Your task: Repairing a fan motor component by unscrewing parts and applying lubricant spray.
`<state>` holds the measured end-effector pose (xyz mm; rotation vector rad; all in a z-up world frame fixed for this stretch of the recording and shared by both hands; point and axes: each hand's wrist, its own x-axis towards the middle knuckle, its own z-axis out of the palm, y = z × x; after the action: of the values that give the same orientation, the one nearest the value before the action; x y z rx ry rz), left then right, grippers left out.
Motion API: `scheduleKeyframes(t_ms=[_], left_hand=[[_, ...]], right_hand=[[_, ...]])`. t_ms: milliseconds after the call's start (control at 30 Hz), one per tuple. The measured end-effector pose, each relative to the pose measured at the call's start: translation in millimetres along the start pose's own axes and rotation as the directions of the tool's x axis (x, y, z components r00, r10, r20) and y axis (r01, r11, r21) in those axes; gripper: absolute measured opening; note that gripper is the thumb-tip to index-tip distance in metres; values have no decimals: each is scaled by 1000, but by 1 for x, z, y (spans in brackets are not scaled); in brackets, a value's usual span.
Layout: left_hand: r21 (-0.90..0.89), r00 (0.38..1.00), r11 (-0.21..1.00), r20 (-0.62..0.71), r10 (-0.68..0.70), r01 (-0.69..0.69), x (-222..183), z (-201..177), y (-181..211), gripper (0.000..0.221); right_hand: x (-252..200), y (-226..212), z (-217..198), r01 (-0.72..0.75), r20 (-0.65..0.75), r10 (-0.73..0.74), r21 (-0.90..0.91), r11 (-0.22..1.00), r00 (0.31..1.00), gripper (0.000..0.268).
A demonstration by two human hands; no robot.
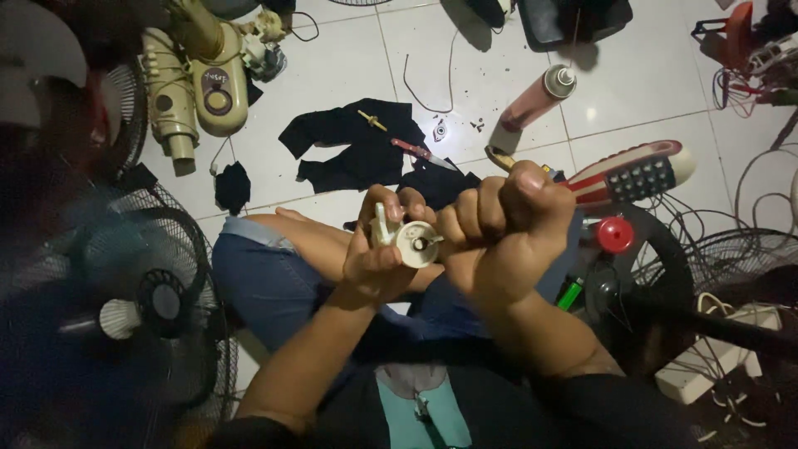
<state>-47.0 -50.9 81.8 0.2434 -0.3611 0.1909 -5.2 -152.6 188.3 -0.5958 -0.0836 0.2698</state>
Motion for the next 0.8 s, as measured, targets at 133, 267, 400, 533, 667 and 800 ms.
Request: scheduleKeyframes(t_ms=[133,267,400,533,667,800], left_hand=[[-17,994,999,-94,-51,49,-14,22,-4,40],[-57,983,998,-182,-39,29,-31,30,-17,35],[0,974,999,-225,-40,41,-41,53,-21,30],[74,968,996,-243,65,-49,-52,57,-28,23],[136,962,989,-259,85,-51,-60,51,-26,28],[294,942,953,-295,163,-73,-67,55,-23,32]], right_hand=[[-12,-12,8,8,52,-9,30,1000,999,31],[-24,-20,9,-11,89,6,66,998,996,29],[-38,-27,9,6,93,-9,32,999,996,31],[-51,-25,10,-6,36,5,51,999,999,32],[-60,-22,2,7,24,-8,37,999,1000,29],[-68,-18,0,16,-1,-16,57,998,1000,23]])
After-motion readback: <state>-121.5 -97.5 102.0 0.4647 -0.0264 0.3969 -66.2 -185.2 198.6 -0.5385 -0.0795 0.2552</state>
